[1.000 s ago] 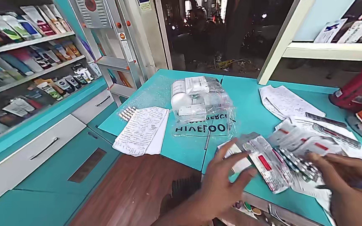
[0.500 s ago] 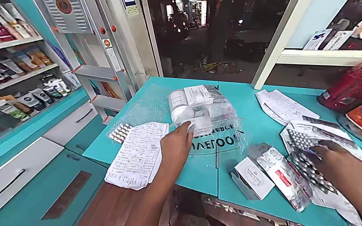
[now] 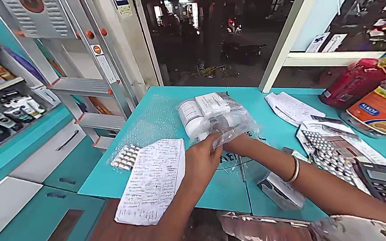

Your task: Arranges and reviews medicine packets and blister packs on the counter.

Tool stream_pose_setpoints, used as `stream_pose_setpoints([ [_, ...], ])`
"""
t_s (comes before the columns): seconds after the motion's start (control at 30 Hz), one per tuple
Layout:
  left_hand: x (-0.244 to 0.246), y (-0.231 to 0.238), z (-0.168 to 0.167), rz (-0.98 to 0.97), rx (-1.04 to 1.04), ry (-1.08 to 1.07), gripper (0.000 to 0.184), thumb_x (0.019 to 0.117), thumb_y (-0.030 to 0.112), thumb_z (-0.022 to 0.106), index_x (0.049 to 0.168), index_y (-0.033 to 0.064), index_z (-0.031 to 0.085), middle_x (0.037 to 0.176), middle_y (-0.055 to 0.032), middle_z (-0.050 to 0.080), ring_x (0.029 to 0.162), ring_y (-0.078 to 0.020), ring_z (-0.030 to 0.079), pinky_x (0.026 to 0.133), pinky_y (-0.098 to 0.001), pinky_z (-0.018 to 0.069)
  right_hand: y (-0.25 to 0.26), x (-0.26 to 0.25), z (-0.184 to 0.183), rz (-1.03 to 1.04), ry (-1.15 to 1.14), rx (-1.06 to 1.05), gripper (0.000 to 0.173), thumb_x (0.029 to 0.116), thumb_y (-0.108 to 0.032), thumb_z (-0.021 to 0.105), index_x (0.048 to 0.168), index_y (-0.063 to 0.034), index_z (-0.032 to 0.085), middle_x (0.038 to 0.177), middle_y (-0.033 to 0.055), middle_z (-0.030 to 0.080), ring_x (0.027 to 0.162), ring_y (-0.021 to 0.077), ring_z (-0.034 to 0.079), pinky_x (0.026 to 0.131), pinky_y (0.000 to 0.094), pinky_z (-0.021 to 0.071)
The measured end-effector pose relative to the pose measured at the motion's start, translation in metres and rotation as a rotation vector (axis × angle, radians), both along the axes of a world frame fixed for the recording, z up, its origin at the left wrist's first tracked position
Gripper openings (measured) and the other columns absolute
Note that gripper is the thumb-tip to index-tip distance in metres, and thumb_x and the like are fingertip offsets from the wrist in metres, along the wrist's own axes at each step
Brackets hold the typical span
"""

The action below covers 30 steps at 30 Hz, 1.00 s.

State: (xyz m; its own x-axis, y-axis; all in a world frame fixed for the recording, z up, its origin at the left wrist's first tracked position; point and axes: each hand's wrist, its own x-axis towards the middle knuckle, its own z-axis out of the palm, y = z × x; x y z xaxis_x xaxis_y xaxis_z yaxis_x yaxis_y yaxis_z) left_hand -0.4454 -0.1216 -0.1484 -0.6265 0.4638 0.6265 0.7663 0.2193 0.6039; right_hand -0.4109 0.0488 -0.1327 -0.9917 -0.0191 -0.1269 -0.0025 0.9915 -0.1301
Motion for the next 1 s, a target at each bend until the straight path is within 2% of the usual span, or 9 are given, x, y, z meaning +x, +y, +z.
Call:
stream_pose_setpoints([
  [0.2,-0.006,-0.007,-0.005,-0.018,0.079,-0.068,0.037,0.0952,0.026,0.067,0.123,0.0019,0.071,0.067,-0.0016,0.061,0.052,-0.0090,0.049,0.052,-0.0239,0.0440,0.000,0.033,0.047,-0.084,-0.179,-0.040,0.062,0.0865,-0.036,0.079,0.133,-0.0001,0.061,0.127,0.0270,0.063,0.117,0.0459,0.061,0.092,0.0670,0.0460],
  [0.33,0.001,-0.028,-0.002,-0.042,0.283,-0.231,0.066,0.0874,0.041,0.078,0.133,-0.0033,0.058,0.113,-0.0086,0.070,0.056,0.0017,0.046,0.047,-0.0164,0.0361,0.008,0.107,0.069,-0.150,0.367,-0.266,0.061,0.0767,-0.047,0.081,0.119,-0.0055,0.068,0.108,0.0096,0.068,0.079,0.0167,0.062,0.065,0.0368,0.0527],
  [0.4,0.017,-0.035,-0.007,-0.154,0.436,-0.291,0.070,0.0880,0.041,0.078,0.133,-0.0059,0.054,0.125,-0.0097,0.066,0.055,0.0066,0.043,0.045,-0.0123,0.0347,0.000,0.135,0.068,-0.290,0.602,-0.620,0.053,0.0777,-0.044,0.082,0.114,-0.0095,0.066,0.095,-0.0099,0.066,0.061,-0.0088,0.047,0.053,0.0108,0.0404],
  [0.5,0.061,-0.038,-0.018,-0.427,0.470,-0.419,0.081,0.0896,0.055,0.070,0.142,-0.0022,0.047,0.136,-0.0036,0.062,0.056,0.0128,0.039,0.048,-0.0084,0.0350,-0.042,0.161,0.051,-0.468,0.746,-1.298,0.052,0.0824,-0.036,0.083,0.120,-0.0128,0.055,0.095,-0.0112,0.074,0.077,-0.0002,0.070,0.067,0.0192,0.0602],
  [0.63,0.106,-0.039,-0.025,-0.587,0.540,-0.638,0.081,0.0916,0.043,0.072,0.147,-0.0011,0.033,0.133,0.0030,0.064,0.103,0.0040,0.067,0.084,-0.0177,0.0595,-0.087,0.170,0.007,-0.533,0.652,-1.648,0.043,0.0841,-0.035,0.083,0.113,-0.0149,0.057,0.081,-0.0082,0.071,0.056,-0.0029,0.056,0.049,0.0152,0.0465],
  [0.7,0.113,-0.044,-0.021,-0.575,0.616,-0.754,0.064,0.0929,0.024,0.074,0.141,0.0006,0.038,0.124,0.0045,0.069,0.109,-0.0038,0.069,0.093,-0.0254,0.0601,-0.091,0.176,-0.002,-0.580,0.647,-1.529,0.046,0.0853,-0.035,0.081,0.116,-0.0120,0.056,0.081,-0.0118,0.069,0.057,-0.0049,0.055,0.051,0.0139,0.0467],
  [0.77,0.112,-0.054,-0.021,-0.534,0.639,-0.830,0.055,0.0931,0.019,0.073,0.135,0.0014,0.042,0.118,0.0038,0.071,0.103,-0.0052,0.071,0.088,-0.0255,0.0611,-0.082,0.186,-0.002,-0.508,0.779,-1.249,0.065,0.0933,-0.032,0.072,0.142,-0.0004,0.042,0.112,-0.0114,0.068,0.076,-0.0063,0.063,0.064,0.0133,0.0544],
  [0.87,0.113,-0.065,-0.028,-0.419,0.615,-0.901,0.055,0.0911,0.018,0.075,0.134,-0.0004,0.045,0.114,-0.0007,0.073,0.097,-0.0092,0.073,0.080,-0.0273,0.0627,-0.062,0.188,0.004,-0.270,1.074,-0.527,0.055,0.0979,-0.021,0.068,0.137,0.0139,0.049,0.130,0.0157,0.055,0.082,-0.0009,0.052,0.067,0.0104,0.0408],
  [1.0,0.117,-0.074,-0.035,-0.282,0.534,-0.905,0.056,0.0874,0.016,0.078,0.131,-0.0050,0.050,0.111,-0.0079,0.074,0.094,-0.0138,0.075,0.076,-0.0299,0.0639,-0.075,0.172,-0.005,-0.023,1.022,-0.014,0.018,0.0998,-0.014,0.064,0.115,-0.0156,0.073,0.120,0.0185,0.068,0.074,0.0201,0.065,0.055,0.0249,0.0479],
])
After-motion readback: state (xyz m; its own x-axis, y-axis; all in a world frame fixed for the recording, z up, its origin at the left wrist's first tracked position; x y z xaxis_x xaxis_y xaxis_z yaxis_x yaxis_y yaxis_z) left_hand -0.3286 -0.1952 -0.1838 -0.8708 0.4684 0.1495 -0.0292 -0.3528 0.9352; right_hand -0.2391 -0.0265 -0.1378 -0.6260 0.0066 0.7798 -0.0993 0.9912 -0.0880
